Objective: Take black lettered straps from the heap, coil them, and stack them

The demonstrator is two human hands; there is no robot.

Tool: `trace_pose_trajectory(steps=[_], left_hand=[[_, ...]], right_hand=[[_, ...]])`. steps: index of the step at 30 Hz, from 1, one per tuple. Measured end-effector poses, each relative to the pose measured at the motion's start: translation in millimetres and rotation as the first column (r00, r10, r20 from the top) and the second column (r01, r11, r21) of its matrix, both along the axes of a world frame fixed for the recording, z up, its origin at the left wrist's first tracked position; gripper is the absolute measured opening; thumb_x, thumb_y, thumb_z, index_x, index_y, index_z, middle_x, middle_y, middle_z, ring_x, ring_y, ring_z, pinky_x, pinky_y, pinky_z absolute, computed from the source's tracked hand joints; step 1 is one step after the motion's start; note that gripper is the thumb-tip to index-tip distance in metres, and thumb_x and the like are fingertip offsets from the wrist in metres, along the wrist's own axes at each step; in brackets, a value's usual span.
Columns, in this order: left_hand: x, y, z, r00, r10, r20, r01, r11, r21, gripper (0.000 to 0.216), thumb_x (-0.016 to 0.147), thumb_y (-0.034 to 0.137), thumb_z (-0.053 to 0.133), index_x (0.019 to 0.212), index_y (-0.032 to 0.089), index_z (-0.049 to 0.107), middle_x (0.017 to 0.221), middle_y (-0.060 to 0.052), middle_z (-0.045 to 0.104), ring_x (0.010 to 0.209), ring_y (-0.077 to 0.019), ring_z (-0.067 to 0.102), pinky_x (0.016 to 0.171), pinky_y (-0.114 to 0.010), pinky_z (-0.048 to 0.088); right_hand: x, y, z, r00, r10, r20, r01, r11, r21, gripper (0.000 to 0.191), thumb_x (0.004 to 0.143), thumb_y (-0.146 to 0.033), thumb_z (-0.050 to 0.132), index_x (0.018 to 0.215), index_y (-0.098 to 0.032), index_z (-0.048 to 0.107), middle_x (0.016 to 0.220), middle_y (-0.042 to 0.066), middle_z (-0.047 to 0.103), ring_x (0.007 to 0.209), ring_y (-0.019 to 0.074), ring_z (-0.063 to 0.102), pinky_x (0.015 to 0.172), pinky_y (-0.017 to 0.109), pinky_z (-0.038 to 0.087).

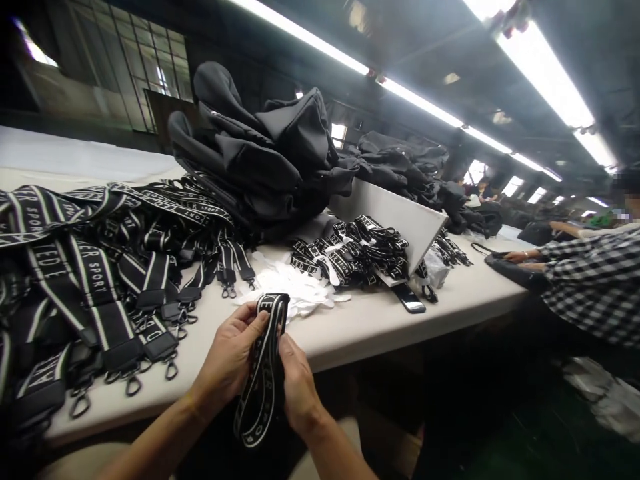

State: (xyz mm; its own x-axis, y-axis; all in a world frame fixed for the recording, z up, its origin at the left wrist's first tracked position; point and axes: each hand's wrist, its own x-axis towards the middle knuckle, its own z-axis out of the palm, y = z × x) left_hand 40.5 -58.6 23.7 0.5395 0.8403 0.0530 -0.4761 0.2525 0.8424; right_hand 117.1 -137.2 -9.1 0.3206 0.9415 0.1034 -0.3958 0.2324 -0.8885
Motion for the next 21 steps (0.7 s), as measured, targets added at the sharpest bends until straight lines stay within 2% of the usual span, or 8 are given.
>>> trace_pose_trajectory(steps=[4,9,13,14,15,16,18,21], left_hand=[[3.9,-1.7,-12.5,0.977,0.199,-0.082,-0.18,0.964,0.193,0.02,0.083,0.032,0.068,0.094,0.018,0.06,0.085,0.001,0.064,0.079,-0.0121,0.059,0.072,-0.02,0.048],[5.4,2.3,-22.8,0.919,0.36,-0.161,-0.281,0.884,0.374,0.017,0.087,0.034,0.062,0.095,0.02,0.059,0.085,0.0,0.062,0.079,-0.0147,0.058,0.072,-0.024,0.048],[3.0,9.1,-28.8,0.733,0.666,-0.143,-0.39,0.583,0.713,0.024,0.084,0.039,0.065,0.094,0.018,0.059,0.092,-0.005,0.057,0.088,-0.0211,0.056,0.083,-0.034,0.047],[2.6,9.8,-29.8,0.701,0.697,-0.152,-0.39,0.553,0.736,0.03,0.082,0.042,0.066,0.099,0.018,0.058,0.098,-0.007,0.056,0.094,-0.0236,0.055,0.087,-0.037,0.046],[2.5,9.6,-30.7,0.714,0.673,-0.195,-0.365,0.595,0.716,0.038,0.083,0.046,0.064,0.107,0.017,0.056,0.105,-0.009,0.056,0.1,-0.0257,0.054,0.091,-0.04,0.046],[2.9,8.2,-31.5,0.769,0.582,-0.265,-0.299,0.694,0.655,0.046,0.085,0.05,0.059,0.117,0.017,0.052,0.112,-0.011,0.055,0.106,-0.0271,0.054,0.095,-0.042,0.045],[4.8,2.8,-33.1,0.891,0.265,-0.369,-0.06,0.874,0.483,0.054,0.092,0.053,0.044,0.133,0.017,0.041,0.128,-0.014,0.052,0.12,-0.027,0.05,0.104,-0.044,0.04],[8.6,-8.0,-35.8,0.924,0.005,-0.382,0.17,0.89,0.423,0.057,0.096,0.053,0.035,0.141,0.019,0.035,0.145,-0.012,0.042,0.137,-0.0233,0.034,0.118,-0.04,0.023]], right_hand=[[-13.6,-4.2,-0.8,0.996,0.064,0.063,-0.067,0.996,0.055,0.055,0.088,-0.044,0.062,0.137,-0.023,0.047,0.129,0.008,0.057,0.119,0.0253,0.052,0.105,0.038,0.041],[-21.2,2.8,-4.4,0.956,-0.118,0.268,0.13,0.991,-0.028,0.044,0.096,-0.042,0.05,0.133,-0.02,0.05,0.124,0.009,0.06,0.116,0.0238,0.055,0.102,0.035,0.044],[-17.5,10.6,-13.5,0.877,-0.245,0.413,0.274,0.962,-0.011,0.041,0.097,-0.045,0.045,0.126,-0.017,0.053,0.118,0.01,0.064,0.11,0.0238,0.059,0.095,0.033,0.048],[-15.0,12.2,-14.7,0.865,-0.282,0.414,0.31,0.951,-0.001,0.041,0.097,-0.047,0.044,0.124,-0.018,0.054,0.116,0.01,0.064,0.109,0.0237,0.06,0.094,0.033,0.049],[-12.1,13.6,-15.6,0.857,-0.318,0.405,0.344,0.939,0.009,0.041,0.097,-0.048,0.043,0.122,-0.018,0.054,0.115,0.01,0.065,0.108,0.0236,0.06,0.093,0.033,0.049],[-9.0,15.2,-16.6,0.854,-0.347,0.388,0.371,0.929,0.016,0.041,0.097,-0.049,0.042,0.121,-0.018,0.053,0.114,0.01,0.065,0.108,0.0237,0.06,0.093,0.033,0.049],[-3.2,18.6,-20.6,0.859,-0.381,0.343,0.404,0.915,0.005,0.046,0.096,-0.053,0.04,0.123,-0.018,0.051,0.115,0.011,0.064,0.11,0.0249,0.059,0.095,0.036,0.048],[2.9,25.6,-34.7,0.826,-0.464,0.321,0.506,0.86,-0.059,0.062,0.09,-0.062,0.044,0.13,-0.015,0.046,0.129,0.017,0.057,0.119,0.03,0.054,0.103,0.043,0.043]])
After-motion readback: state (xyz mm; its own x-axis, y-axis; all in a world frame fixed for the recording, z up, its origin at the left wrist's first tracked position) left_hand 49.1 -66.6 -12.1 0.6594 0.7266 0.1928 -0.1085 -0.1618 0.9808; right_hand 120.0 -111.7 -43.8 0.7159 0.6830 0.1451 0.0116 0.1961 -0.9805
